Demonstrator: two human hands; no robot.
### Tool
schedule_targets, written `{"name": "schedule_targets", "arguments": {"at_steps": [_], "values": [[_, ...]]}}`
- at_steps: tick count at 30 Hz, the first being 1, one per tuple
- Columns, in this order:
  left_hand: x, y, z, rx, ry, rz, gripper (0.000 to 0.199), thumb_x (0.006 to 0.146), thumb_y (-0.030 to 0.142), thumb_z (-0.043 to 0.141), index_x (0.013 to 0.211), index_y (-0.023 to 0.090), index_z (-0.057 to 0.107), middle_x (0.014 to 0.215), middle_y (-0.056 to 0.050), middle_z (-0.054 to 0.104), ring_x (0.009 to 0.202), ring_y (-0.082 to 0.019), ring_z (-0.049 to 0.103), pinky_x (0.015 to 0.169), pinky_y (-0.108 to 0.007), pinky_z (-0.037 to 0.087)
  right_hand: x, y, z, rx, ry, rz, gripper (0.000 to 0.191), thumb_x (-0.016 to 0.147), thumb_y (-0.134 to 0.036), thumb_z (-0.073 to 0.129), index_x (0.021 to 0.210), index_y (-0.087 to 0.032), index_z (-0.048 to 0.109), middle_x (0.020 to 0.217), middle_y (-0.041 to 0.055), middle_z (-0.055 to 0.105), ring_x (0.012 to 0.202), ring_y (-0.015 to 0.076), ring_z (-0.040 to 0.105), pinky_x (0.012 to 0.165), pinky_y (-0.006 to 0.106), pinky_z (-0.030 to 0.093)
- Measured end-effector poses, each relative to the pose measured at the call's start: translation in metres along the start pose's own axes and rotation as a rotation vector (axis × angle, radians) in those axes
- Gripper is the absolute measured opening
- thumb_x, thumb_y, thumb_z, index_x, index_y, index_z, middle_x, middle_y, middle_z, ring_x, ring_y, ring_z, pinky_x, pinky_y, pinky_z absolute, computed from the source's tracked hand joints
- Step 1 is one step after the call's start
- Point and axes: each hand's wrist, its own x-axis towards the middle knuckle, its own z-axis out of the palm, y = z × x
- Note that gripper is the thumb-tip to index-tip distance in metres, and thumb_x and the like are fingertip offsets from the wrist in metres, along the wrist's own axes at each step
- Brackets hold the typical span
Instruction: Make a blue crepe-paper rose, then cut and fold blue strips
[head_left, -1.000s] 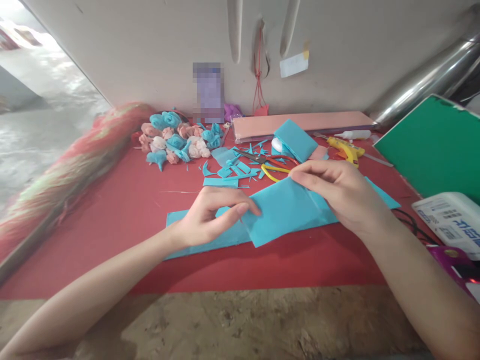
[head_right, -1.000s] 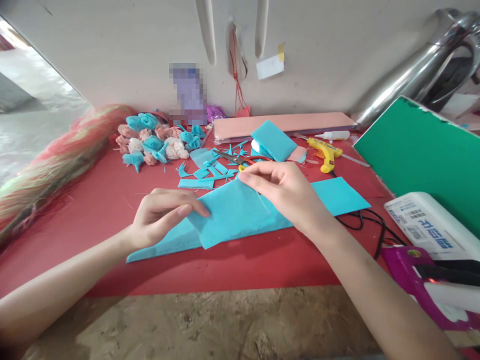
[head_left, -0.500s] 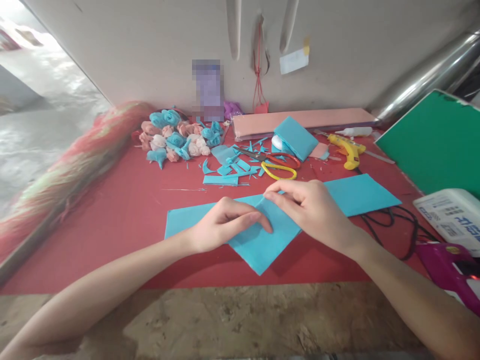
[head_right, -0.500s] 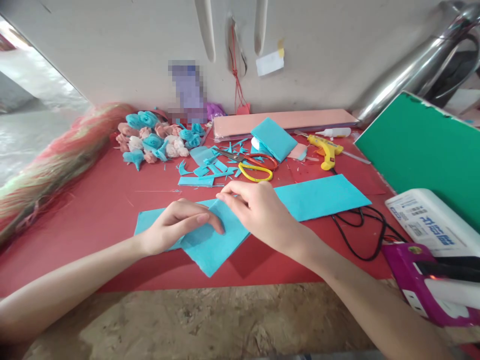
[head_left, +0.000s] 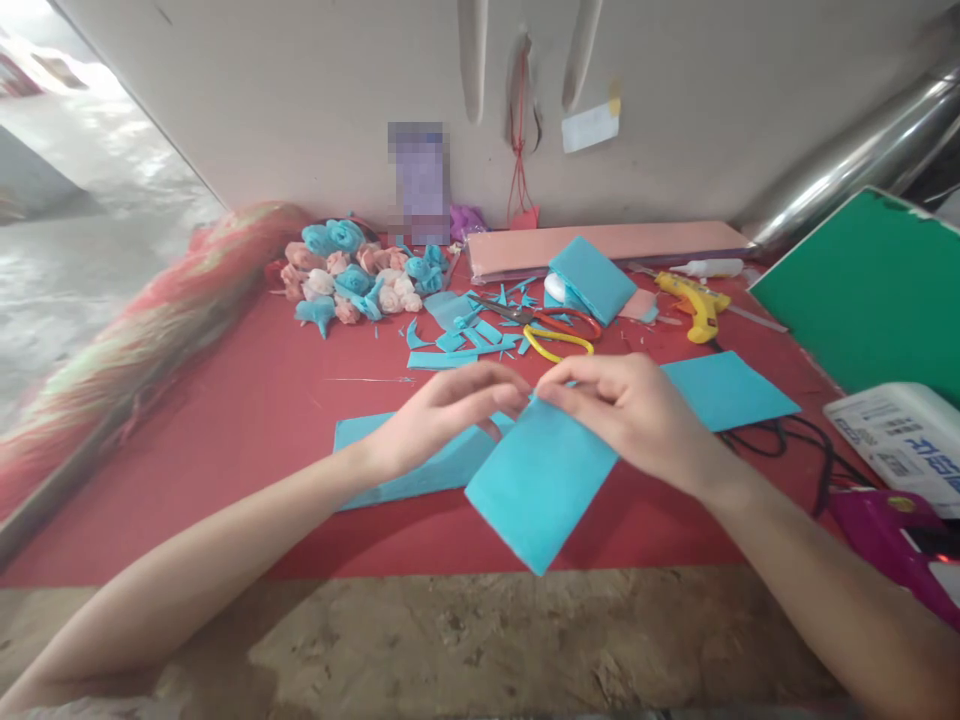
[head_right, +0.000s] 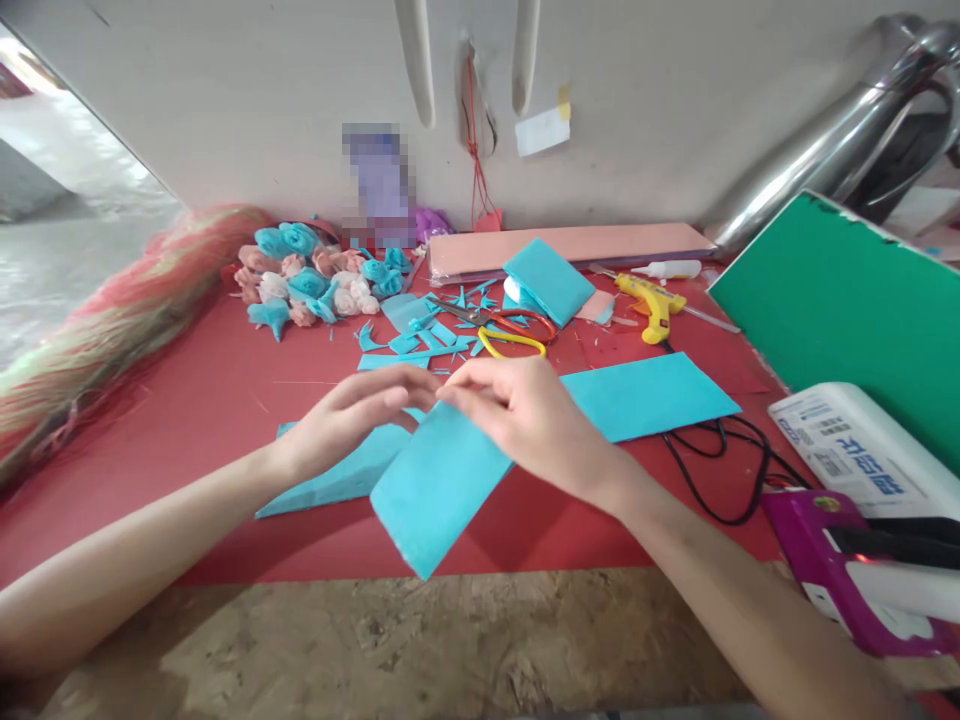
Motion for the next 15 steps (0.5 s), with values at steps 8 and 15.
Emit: {"name": "schedule_targets", "arguments": {"at_steps": [8, 15], "values": [[-0.002, -0.005, 0.008, 0.135, -0.127, -0.208, 0.043, 0.085, 0.04, 0.054, 0.053, 0.017, 0.037, 0.047, 0.009, 0.027, 0.04, -0.003, 0.024, 0.038, -0.017, 0.021, 0.005, 0.009, 0.011, -0.149, 0.139, -0.074, 0.028, 0.089, -0.031, 0.051, 0.072, -0.014, 0.066, 0.049, -0.0041, 0.046, 0.045, 0.0067, 0.036, 0.041, 0.021, 0.026], [0.002, 0.004, -0.004, -0.057, -0.191, -0.281, 0.041, 0.087, 0.042, 0.054, 0.057, 0.014, 0.054, 0.049, 0.0, 0.064, 0.034, -0.008, 0.053, 0.041, -0.019, 0.045, 0.011, 0.013, -0.014, -0.236, 0.401, -0.042, 0.023, 0.084, -0.034, 0.056, 0.073, -0.018, 0.068, 0.052, -0.0023, 0.05, 0.047, 0.0097, 0.038, 0.043, 0.023, 0.028]]}}
